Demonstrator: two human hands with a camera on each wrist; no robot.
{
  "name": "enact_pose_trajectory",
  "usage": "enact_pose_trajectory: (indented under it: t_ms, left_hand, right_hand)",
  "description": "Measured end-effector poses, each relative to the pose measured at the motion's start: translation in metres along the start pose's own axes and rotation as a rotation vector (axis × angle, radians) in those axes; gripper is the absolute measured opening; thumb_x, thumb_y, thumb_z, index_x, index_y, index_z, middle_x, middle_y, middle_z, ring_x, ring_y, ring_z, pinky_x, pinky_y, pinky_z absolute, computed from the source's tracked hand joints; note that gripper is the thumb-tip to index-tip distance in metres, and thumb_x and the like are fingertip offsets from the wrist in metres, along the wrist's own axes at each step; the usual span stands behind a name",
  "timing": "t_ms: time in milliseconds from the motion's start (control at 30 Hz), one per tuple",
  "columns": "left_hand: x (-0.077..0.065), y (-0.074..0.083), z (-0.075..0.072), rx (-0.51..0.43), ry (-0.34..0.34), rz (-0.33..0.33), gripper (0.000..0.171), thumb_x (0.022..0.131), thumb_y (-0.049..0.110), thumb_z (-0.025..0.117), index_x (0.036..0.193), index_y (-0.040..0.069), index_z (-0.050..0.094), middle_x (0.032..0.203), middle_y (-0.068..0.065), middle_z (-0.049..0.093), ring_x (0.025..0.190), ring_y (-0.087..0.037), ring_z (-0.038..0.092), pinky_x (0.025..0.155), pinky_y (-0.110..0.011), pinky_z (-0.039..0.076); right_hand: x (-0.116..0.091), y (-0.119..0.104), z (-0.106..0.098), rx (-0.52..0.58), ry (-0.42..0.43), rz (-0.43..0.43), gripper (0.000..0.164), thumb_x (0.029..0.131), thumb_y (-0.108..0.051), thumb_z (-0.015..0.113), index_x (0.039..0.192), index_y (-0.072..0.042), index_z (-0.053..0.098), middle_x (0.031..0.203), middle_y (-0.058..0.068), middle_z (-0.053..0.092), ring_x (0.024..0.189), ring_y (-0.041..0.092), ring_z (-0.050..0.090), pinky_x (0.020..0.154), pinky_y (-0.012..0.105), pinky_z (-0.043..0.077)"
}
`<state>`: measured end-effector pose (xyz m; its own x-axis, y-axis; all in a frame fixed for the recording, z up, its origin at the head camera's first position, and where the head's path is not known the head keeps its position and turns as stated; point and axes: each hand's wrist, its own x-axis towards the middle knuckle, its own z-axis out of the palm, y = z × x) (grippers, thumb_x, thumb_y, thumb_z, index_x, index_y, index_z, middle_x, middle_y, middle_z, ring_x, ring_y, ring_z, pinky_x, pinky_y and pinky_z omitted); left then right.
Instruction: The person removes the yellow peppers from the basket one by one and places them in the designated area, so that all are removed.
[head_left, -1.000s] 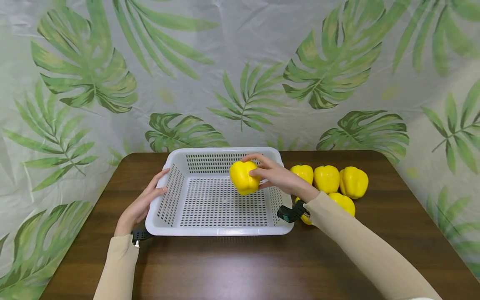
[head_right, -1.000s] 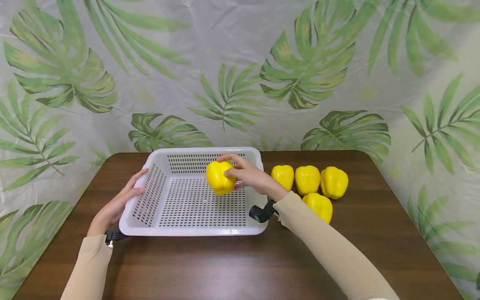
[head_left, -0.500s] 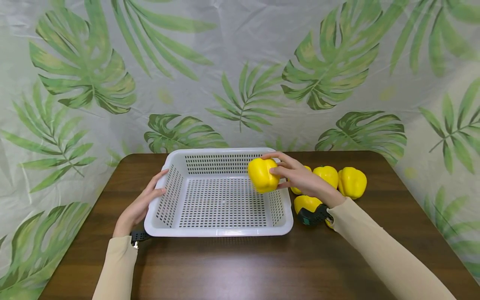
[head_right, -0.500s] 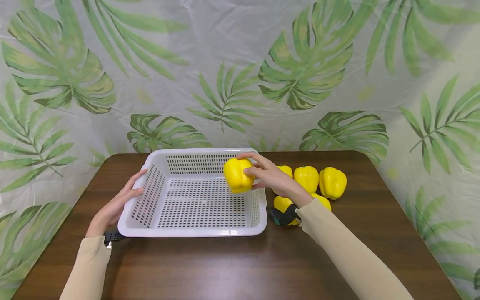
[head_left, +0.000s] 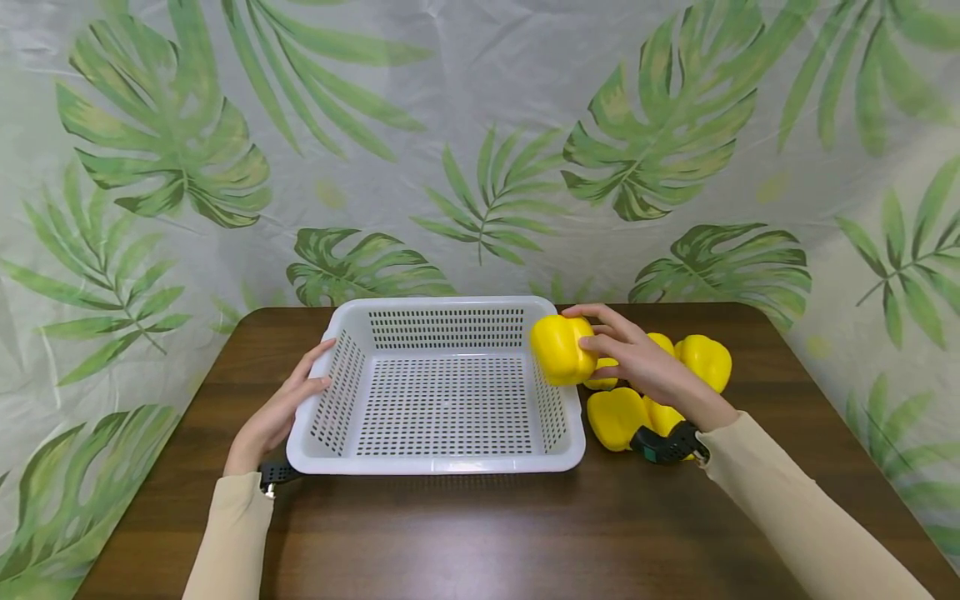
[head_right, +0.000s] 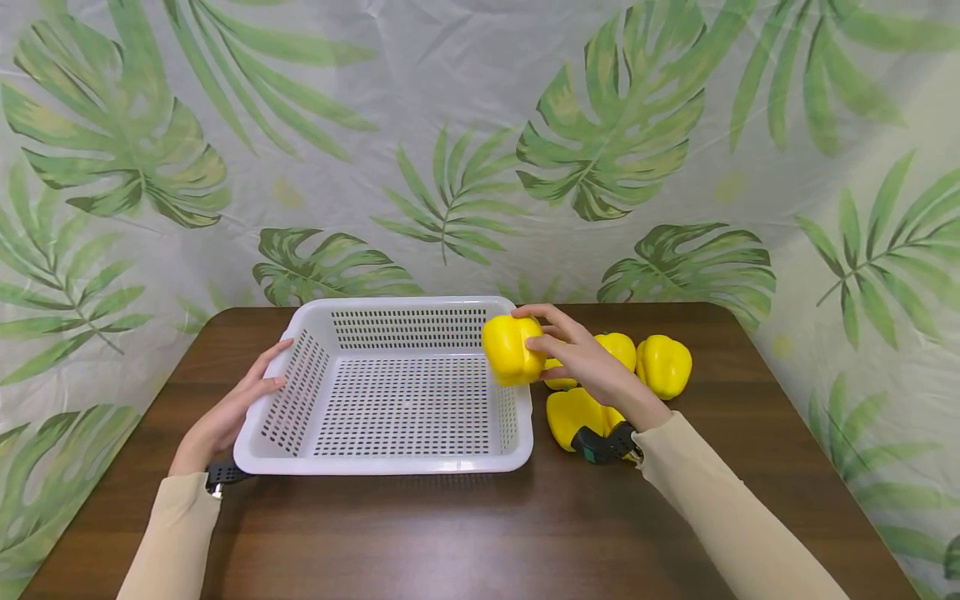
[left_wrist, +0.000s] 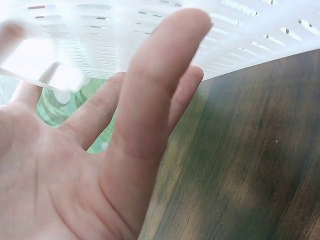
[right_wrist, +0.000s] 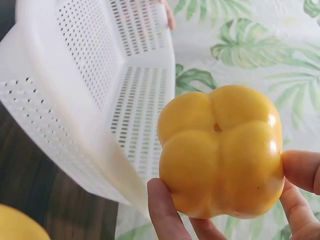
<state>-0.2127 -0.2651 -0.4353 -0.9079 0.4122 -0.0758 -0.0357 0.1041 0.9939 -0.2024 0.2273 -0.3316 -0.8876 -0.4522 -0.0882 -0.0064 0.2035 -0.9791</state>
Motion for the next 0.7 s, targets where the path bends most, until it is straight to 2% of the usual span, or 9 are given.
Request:
enact_pose_trajectory:
  t_ms: [167,367,500,600,700]
  left_hand:
    - [-0.001,0.001,0.0,0.0,0.002,-0.002,0.06,0.102,0.021,0.039,0.152,0.034,0.008,0.15,-0.023,0.009,0.118,-0.049,0.039,0.078,-0.055,0.05]
    - [-0.001,0.002,0.002,-0.007,0.002,-0.003,0.06,0.102,0.021,0.04,0.152,0.033,0.008,0.15,-0.023,0.011,0.118,-0.048,0.04,0.079,-0.055,0.05]
    - [-0.001,0.002,0.002,-0.001,-0.002,0.004,0.061,0.102,0.021,0.04,0.153,0.033,0.008,0.149,-0.024,0.011,0.118,-0.048,0.039,0.079,-0.055,0.049]
    - [-0.001,0.001,0.001,0.007,0.0,0.006,0.061,0.102,0.021,0.04,0.153,0.033,0.008,0.149,-0.025,0.012,0.118,-0.047,0.04,0.08,-0.054,0.049]
    - [-0.001,0.001,0.001,0.008,0.004,0.003,0.06,0.102,0.021,0.04,0.152,0.033,0.008,0.148,-0.024,0.012,0.117,-0.045,0.041,0.08,-0.053,0.049]
  right_hand:
    - [-0.009,0.003,-0.008,-0.005,0.036,0.014,0.048,0.1,-0.023,0.05,0.143,-0.012,0.032,0.136,0.02,0.036,0.105,0.034,0.051,0.084,0.045,0.05]
    - [-0.025,0.007,-0.018,-0.033,0.086,0.029,0.048,0.099,-0.027,0.052,0.143,-0.016,0.034,0.14,0.02,0.033,0.112,0.037,0.045,0.089,0.051,0.046]
    - [-0.035,0.011,-0.027,-0.033,0.097,0.023,0.046,0.1,-0.026,0.05,0.142,-0.018,0.033,0.145,0.015,0.024,0.113,0.033,0.045,0.091,0.052,0.045]
    - [-0.043,0.017,-0.033,-0.032,0.109,0.013,0.044,0.101,-0.025,0.048,0.142,-0.021,0.033,0.142,0.013,0.024,0.109,0.028,0.049,0.089,0.048,0.046]
    - [-0.051,0.023,-0.04,-0.03,0.117,0.009,0.043,0.102,-0.023,0.047,0.143,-0.025,0.033,0.135,0.015,0.031,0.104,0.022,0.052,0.085,0.04,0.049]
